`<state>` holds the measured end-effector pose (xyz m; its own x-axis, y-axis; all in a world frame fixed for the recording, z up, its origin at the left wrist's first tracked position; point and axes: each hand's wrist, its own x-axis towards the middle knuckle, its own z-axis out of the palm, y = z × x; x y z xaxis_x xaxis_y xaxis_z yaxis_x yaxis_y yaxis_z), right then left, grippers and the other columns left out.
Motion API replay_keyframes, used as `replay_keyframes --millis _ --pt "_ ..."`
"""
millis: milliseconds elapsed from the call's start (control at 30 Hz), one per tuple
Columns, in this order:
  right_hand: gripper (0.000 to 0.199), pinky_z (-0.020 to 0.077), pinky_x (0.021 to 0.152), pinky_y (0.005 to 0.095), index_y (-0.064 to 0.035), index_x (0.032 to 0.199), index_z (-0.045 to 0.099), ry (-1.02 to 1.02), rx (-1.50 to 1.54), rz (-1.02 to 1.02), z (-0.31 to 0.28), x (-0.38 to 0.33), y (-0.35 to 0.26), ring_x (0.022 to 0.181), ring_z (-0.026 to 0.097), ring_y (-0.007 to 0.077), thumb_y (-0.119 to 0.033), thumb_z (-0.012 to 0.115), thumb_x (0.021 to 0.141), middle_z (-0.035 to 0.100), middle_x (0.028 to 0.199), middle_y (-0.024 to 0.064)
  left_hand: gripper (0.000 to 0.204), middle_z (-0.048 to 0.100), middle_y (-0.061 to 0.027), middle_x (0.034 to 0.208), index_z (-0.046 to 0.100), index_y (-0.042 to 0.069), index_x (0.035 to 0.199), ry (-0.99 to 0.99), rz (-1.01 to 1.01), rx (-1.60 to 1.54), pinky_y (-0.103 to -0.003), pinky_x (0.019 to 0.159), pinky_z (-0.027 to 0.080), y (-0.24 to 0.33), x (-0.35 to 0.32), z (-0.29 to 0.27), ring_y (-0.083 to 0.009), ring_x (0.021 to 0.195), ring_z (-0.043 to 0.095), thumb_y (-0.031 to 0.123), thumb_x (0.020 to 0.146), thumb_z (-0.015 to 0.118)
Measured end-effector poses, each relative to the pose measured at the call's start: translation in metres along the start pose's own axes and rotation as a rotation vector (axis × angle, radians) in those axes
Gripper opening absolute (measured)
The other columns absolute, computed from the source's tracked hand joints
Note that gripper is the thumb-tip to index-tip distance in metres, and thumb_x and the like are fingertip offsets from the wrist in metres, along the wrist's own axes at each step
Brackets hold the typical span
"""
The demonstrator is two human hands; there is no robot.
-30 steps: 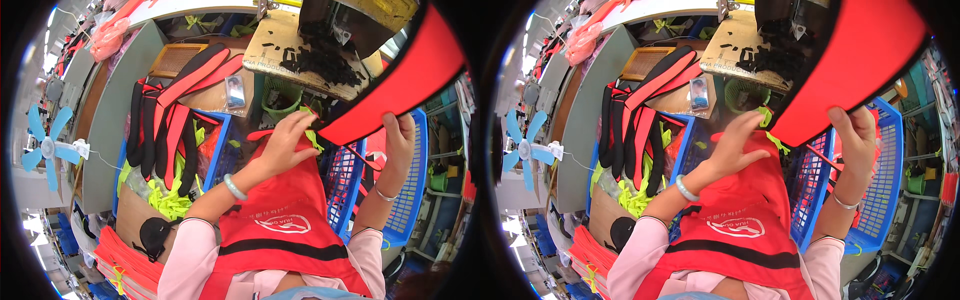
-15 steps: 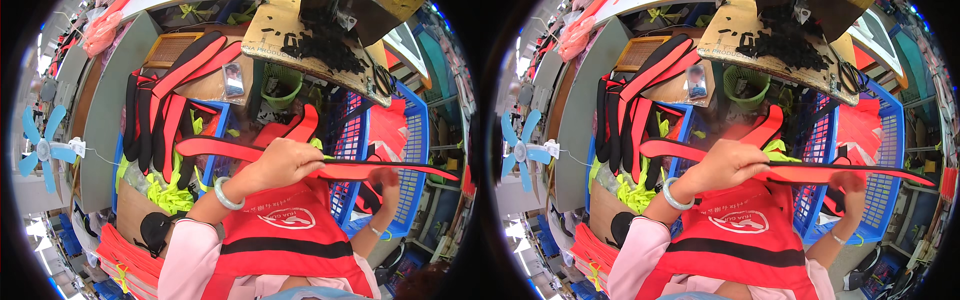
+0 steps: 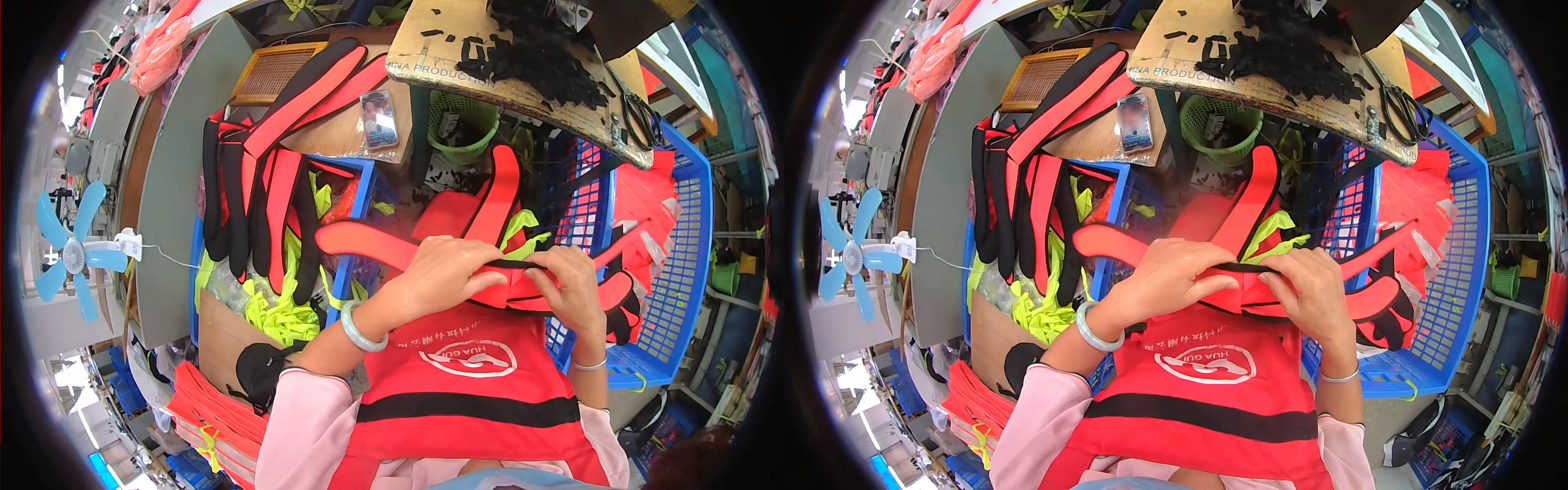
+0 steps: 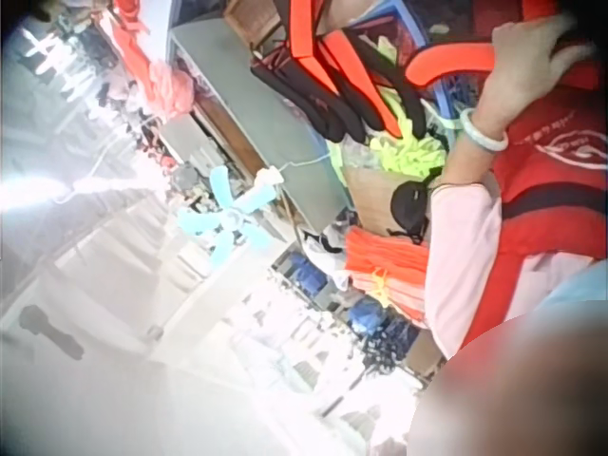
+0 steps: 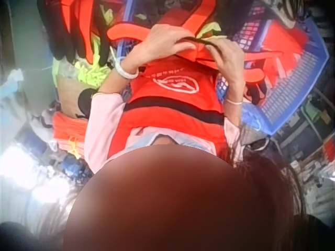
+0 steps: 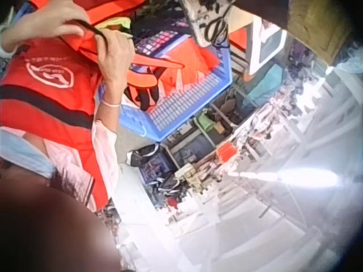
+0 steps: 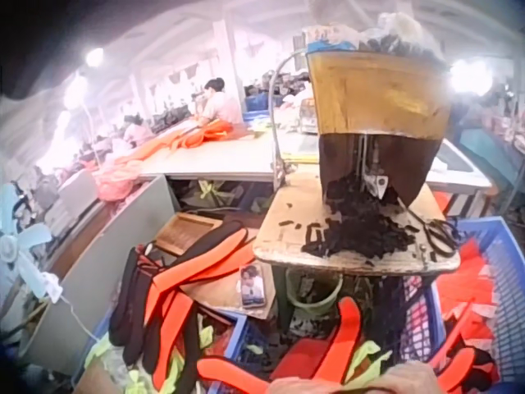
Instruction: Assembling and processing life jacket components using an industrial machine and scissors at a factory workstation.
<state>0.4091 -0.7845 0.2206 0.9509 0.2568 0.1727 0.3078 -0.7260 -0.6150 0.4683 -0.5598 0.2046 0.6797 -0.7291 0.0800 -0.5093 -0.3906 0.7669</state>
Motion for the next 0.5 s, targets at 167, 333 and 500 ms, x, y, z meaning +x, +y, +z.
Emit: replay_keyframes --millis 167,333,500 --pt "0.015 0.0401 0.063 0.0384 -0.0070 0.090 0.066 0.021 -0.189 -0.027 -0.017 0.024 0.004 0.068 0.057 0.0273 -0.009 0.072 0.076 0.059 0.072 0.0080 0.025 0.066 -0.0086 0.086 0.064 0.006 0.093 0.289 0.039 0.055 -0.039 0.066 0.046 -0.014 0.007 0.008 -0.0284 0.079 0.064 0.028 0.084 0.070" --pt "0.016 0.0385 0.059 0.0381 -0.0080 0.088 0.064 0.207 -0.292 -0.129 -0.067 0.048 -0.001 0.063 0.055 0.0261 -0.012 0.074 0.077 0.058 0.071 0.0063 0.020 0.065 -0.0090 0.081 0.066 0.006 0.090 0.335 0.220 0.195 -0.038 0.063 0.047 0.021 0.060 -0.042 -0.0289 0.073 0.063 0.021 0.079 0.074" --pt "0.015 0.0460 0.060 0.0378 -0.0048 0.089 0.065 0.275 -0.159 -0.117 -0.096 0.086 0.013 0.069 0.061 0.0304 -0.015 0.072 0.080 0.065 0.079 0.0103 0.016 0.066 -0.0115 0.081 0.067 0.004 0.091 0.299 0.300 0.241 -0.037 0.063 0.049 0.032 0.108 -0.093 -0.0294 0.074 0.064 0.014 0.080 0.073"
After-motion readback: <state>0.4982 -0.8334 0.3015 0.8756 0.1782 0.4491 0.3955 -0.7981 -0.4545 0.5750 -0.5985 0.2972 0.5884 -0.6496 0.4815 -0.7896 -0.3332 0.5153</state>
